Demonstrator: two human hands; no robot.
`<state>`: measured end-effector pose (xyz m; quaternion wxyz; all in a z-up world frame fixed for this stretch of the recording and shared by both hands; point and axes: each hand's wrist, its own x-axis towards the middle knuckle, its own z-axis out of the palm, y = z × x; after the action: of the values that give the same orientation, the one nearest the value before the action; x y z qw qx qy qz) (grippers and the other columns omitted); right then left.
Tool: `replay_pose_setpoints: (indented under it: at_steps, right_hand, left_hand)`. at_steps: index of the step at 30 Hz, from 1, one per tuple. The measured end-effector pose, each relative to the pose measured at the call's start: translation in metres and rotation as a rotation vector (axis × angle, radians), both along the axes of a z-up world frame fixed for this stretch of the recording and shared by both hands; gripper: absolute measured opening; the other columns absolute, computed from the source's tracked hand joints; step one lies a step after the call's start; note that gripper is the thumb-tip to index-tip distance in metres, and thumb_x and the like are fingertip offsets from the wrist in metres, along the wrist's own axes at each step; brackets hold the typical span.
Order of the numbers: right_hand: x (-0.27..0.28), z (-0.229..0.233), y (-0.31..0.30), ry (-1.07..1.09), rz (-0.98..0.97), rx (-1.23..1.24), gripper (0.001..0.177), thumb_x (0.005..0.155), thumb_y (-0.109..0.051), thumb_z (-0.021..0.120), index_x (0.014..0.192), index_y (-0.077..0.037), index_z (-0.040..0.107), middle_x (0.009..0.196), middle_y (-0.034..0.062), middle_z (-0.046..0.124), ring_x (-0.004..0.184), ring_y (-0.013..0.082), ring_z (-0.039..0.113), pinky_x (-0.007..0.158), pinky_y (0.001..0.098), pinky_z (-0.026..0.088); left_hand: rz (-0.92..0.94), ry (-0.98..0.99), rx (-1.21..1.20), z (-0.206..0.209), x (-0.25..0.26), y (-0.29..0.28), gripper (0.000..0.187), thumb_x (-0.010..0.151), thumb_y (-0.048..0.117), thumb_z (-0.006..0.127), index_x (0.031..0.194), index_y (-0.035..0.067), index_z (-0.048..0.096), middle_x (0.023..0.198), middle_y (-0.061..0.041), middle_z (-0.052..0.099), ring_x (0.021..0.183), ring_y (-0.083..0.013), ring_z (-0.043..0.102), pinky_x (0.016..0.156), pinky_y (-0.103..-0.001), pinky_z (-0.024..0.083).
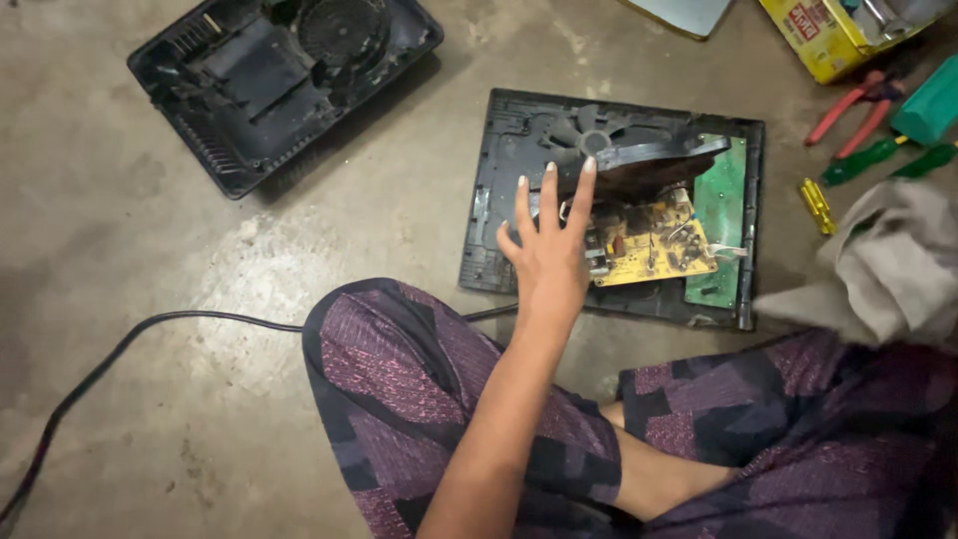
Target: The person sits on the floor and uses a screwdriver to work on the internal components of a disassembled electronic device. They then use a cloth to wipe the circuit board and other parts of the device.
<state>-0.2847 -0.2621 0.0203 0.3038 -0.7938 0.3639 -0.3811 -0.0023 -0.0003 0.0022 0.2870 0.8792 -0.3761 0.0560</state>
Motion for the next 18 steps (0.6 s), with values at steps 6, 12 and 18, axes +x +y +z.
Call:
replay_pose_setpoints:
  at_steps: [6,12,18]
  right_hand:
    - [0.054,-0.014,-0.059,0.071,0.181,-0.041,0.032,0.084,0.007,0.065,0.113,-0.002,0.072,0.119,0.0081,0.072,0.11,0.0165,0.068,0.098,0.0302,0.054]
    - [0.101,-0.063,-0.037,0.129,0.507,0.531,0.027,0.089,-0.003,0.066,0.113,-0.004,0.077,0.11,0.0051,0.077,0.097,0.0114,0.069,0.084,0.0271,0.056]
    - [0.107,-0.053,-0.023,0.234,0.313,1.039,0.022,0.093,-0.016,0.072,0.101,0.004,0.076,0.092,0.0116,0.073,0.076,0.0167,0.065,0.065,0.0321,0.05]
  left_hand:
    - [-0.045,0.035,0.06,0.006,0.002,0.003,0.123,0.058,0.006,0.086,0.16,0.031,0.022,0.163,-0.013,0.03,0.15,-0.0431,0.028,0.105,-0.07,0.031]
    - [-0.036,0.109,0.134,0.011,0.001,-0.005,0.122,0.054,0.006,0.086,0.157,0.031,0.026,0.162,-0.01,0.028,0.149,-0.041,0.026,0.106,-0.065,0.03]
    - [-0.044,0.073,0.142,0.011,0.003,-0.008,0.116,0.058,0.009,0.086,0.157,0.024,0.027,0.161,-0.013,0.028,0.147,-0.0427,0.025,0.106,-0.066,0.027]
